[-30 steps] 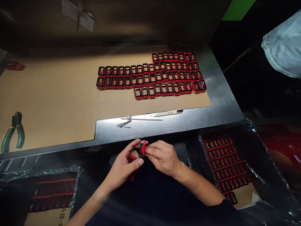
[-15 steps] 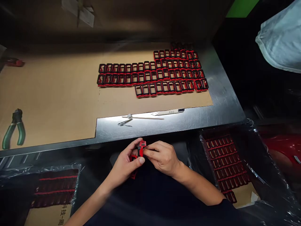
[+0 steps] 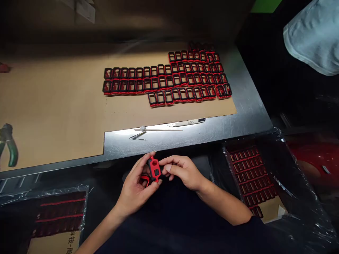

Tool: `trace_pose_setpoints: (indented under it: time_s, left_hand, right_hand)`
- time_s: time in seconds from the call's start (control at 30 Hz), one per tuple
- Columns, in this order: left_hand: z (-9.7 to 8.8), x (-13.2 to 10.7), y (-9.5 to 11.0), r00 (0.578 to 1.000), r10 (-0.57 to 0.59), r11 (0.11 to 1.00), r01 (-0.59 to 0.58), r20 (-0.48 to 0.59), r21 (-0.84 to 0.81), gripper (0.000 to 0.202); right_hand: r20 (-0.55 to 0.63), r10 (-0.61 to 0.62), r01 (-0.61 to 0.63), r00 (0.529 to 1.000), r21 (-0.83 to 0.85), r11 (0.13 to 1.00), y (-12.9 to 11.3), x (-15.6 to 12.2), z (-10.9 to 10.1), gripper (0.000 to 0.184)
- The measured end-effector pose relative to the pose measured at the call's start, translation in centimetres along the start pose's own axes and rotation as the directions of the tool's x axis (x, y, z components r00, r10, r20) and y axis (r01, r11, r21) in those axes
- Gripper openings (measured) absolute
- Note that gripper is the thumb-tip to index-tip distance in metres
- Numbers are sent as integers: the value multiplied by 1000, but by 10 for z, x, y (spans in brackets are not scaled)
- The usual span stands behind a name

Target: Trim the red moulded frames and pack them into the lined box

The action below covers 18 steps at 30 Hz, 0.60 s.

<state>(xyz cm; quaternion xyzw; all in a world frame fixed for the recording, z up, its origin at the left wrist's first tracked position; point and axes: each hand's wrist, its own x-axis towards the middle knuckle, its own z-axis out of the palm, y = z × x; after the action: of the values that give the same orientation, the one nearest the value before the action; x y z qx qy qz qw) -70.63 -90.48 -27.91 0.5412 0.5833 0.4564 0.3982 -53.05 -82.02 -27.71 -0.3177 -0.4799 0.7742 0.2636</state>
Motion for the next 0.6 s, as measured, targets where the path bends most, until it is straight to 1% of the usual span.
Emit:
trace_pose_setpoints:
  time_s: [0.03,0.07,0.23,0.3,0.4,0.6]
  left_hand:
    - [0,0,-1,1000,2,1000,-2,5,11,74]
    - [0,0,-1,1000,-9,1000,8,12,10,74]
    - [3,-1,-3,984,-170,981,174,59,-85,68]
    - [4,-1,-3,978,-198,973,204,66,-106,67]
    - [5,-2,-4,977,-201,972,208,72,-106,68]
    - [5,-3,-6,985,-160,985,164,71,-55,67]
  right_hand:
    - [16,41,-42,999,55,998,0,0,0,24]
    - [23,58,-60,998,77,995,-1,0,0,24]
    - [35,67,-69,997,64,996,-2,-1,3,26]
    - [35,73,-75,997,58,996,-2,-1,3,26]
    - [34,77,-79,996,49,996,-2,-2,3,26]
    - [22,87,-88,996,41,995,-2,-4,2,26]
